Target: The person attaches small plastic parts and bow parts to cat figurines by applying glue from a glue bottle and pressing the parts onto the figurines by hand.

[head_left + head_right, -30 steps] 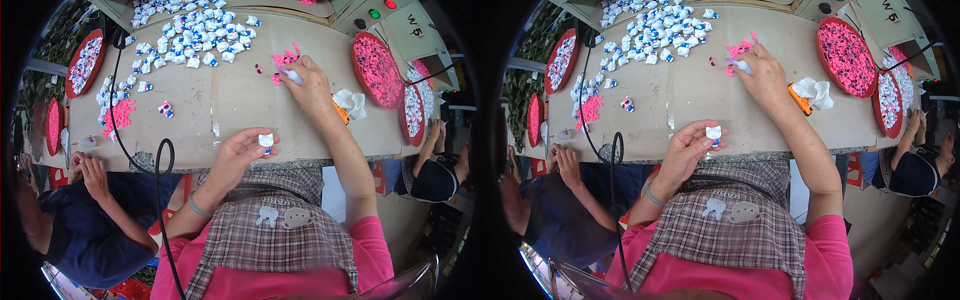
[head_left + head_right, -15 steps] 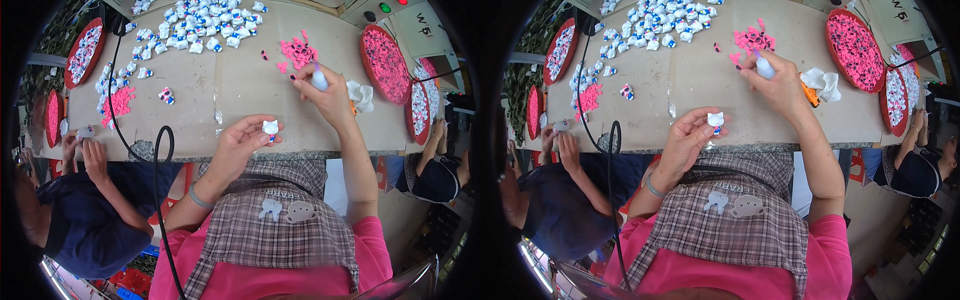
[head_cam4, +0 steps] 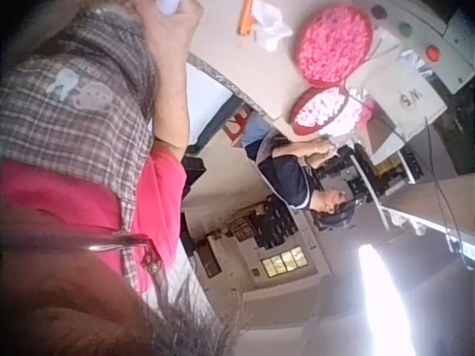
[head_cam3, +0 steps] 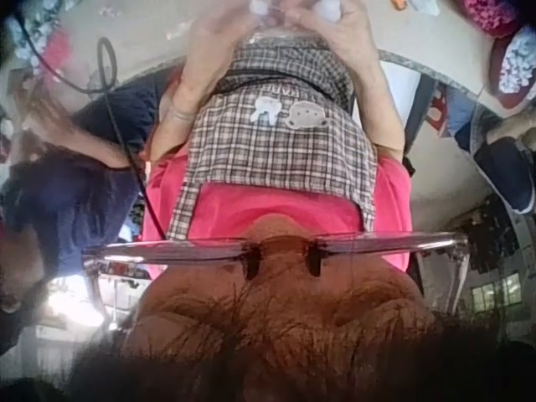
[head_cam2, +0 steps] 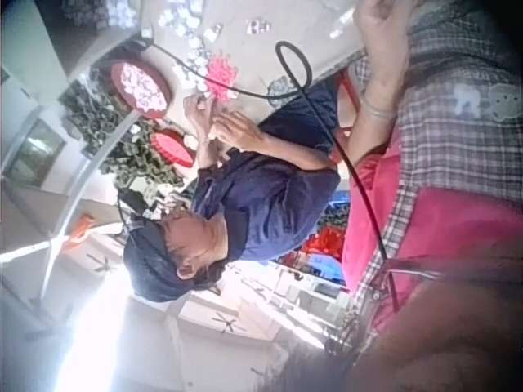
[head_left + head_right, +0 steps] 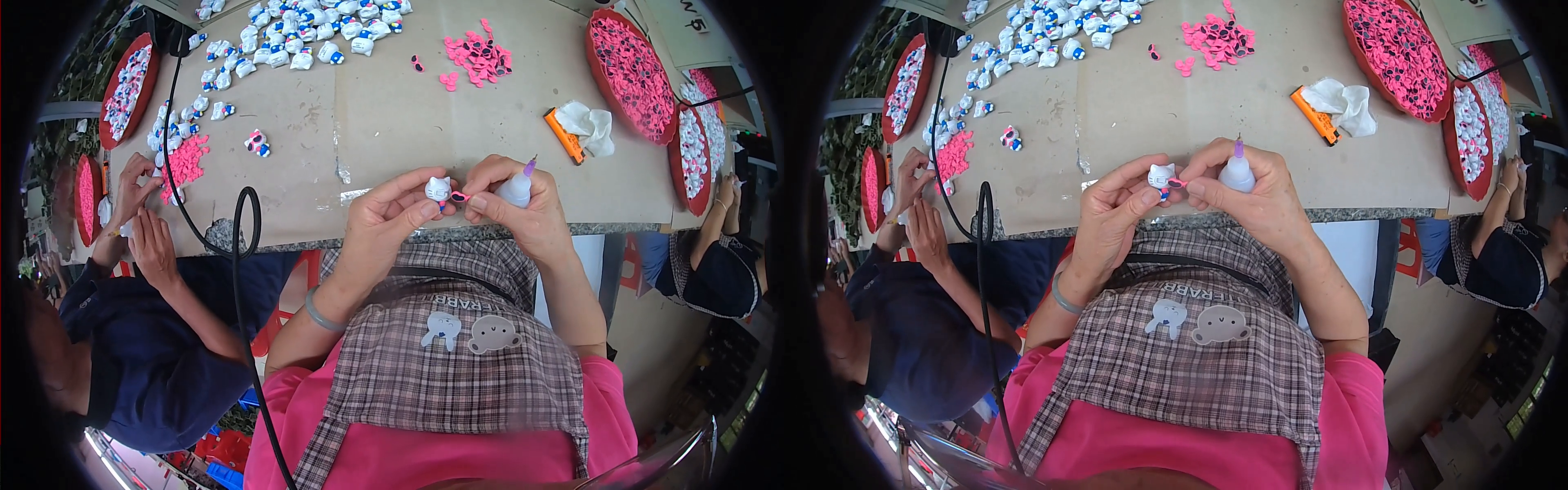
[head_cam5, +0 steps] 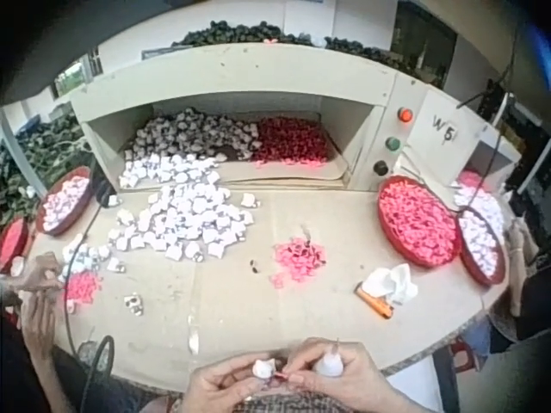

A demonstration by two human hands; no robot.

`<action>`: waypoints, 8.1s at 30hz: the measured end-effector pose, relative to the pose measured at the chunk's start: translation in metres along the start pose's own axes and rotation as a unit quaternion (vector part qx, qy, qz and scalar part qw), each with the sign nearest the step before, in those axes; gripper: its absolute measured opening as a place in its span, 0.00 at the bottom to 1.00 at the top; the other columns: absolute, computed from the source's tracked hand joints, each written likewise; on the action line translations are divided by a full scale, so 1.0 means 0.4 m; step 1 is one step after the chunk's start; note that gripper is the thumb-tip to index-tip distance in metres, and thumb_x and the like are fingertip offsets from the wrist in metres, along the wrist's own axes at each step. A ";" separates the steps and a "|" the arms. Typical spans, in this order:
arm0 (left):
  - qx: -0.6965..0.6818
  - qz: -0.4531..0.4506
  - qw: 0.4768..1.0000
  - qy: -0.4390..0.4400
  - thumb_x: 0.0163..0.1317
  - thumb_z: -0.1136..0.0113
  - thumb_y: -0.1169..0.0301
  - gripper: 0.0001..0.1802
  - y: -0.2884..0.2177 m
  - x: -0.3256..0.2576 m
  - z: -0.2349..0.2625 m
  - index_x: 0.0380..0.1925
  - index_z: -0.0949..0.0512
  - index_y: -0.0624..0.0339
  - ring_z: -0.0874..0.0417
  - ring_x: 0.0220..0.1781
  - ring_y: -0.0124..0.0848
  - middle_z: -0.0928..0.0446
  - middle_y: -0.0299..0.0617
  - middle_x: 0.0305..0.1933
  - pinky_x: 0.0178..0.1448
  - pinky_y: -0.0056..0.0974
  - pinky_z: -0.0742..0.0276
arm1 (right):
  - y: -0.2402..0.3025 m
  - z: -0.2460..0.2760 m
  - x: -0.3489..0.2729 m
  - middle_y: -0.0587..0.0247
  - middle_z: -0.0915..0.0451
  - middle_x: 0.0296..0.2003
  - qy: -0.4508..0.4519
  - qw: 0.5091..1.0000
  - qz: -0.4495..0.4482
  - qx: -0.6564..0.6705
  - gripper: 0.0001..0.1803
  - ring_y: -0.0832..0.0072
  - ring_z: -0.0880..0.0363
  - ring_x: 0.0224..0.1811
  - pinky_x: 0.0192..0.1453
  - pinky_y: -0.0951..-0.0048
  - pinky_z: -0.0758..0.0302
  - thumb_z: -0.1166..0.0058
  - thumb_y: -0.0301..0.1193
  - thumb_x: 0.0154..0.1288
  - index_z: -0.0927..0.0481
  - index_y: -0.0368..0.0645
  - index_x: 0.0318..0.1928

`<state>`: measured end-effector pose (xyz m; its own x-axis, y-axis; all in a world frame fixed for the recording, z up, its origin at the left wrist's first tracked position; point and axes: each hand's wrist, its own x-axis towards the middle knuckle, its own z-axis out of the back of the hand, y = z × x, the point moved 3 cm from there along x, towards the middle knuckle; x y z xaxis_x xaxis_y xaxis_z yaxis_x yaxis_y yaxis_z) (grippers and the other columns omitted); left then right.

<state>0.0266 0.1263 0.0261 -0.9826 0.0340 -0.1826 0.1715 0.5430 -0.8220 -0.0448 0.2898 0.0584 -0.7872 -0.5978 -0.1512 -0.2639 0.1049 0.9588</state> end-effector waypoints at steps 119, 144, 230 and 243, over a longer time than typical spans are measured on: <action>-0.169 -0.012 0.985 0.024 0.69 0.48 0.66 0.21 0.007 -0.016 0.022 0.58 0.31 0.67 0.18 0.45 0.36 0.23 0.48 0.48 0.48 0.36 0.18 | -0.013 -0.075 -0.017 0.69 0.27 0.31 -0.027 0.972 0.130 -0.193 0.23 0.80 0.29 0.33 0.37 0.78 0.31 0.31 0.24 0.47 0.19 0.44 0.47; 0.708 -0.273 0.611 -0.228 0.52 0.39 0.82 0.16 -0.242 -0.037 0.221 0.43 0.22 0.59 0.28 0.50 0.41 0.24 0.42 0.43 0.56 0.41 0.32 | 0.008 -0.047 -0.029 0.67 0.27 0.32 -0.066 0.964 0.089 -0.242 0.14 0.80 0.27 0.33 0.38 0.79 0.29 0.39 0.19 0.55 0.18 0.41 0.43; 0.625 -0.264 0.733 -0.048 0.49 0.38 0.81 0.19 -0.106 0.069 -0.032 0.45 0.22 0.63 0.27 0.49 0.43 0.23 0.44 0.46 0.55 0.42 0.30 | -0.046 0.096 -0.041 0.67 0.22 0.35 -0.151 0.907 -0.018 0.393 0.26 0.84 0.26 0.32 0.36 0.85 0.27 0.52 0.36 0.72 0.35 0.28 0.61; 0.604 -0.363 0.701 0.107 0.47 0.37 0.82 0.18 -0.051 0.223 -0.261 0.41 0.22 0.64 0.25 0.48 0.43 0.25 0.46 0.48 0.51 0.43 0.27 | 0.048 0.312 -0.048 0.55 0.23 0.47 -0.279 0.910 0.119 0.284 0.24 0.71 0.21 0.47 0.52 0.74 0.22 0.56 0.37 0.74 0.36 0.33 0.62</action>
<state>-0.0720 0.2057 0.0828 -0.8076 0.3127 0.5000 -0.5723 -0.6205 -0.5362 -0.1044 0.4025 0.0496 -0.9782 -0.0250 -0.2062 -0.1699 0.6674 0.7251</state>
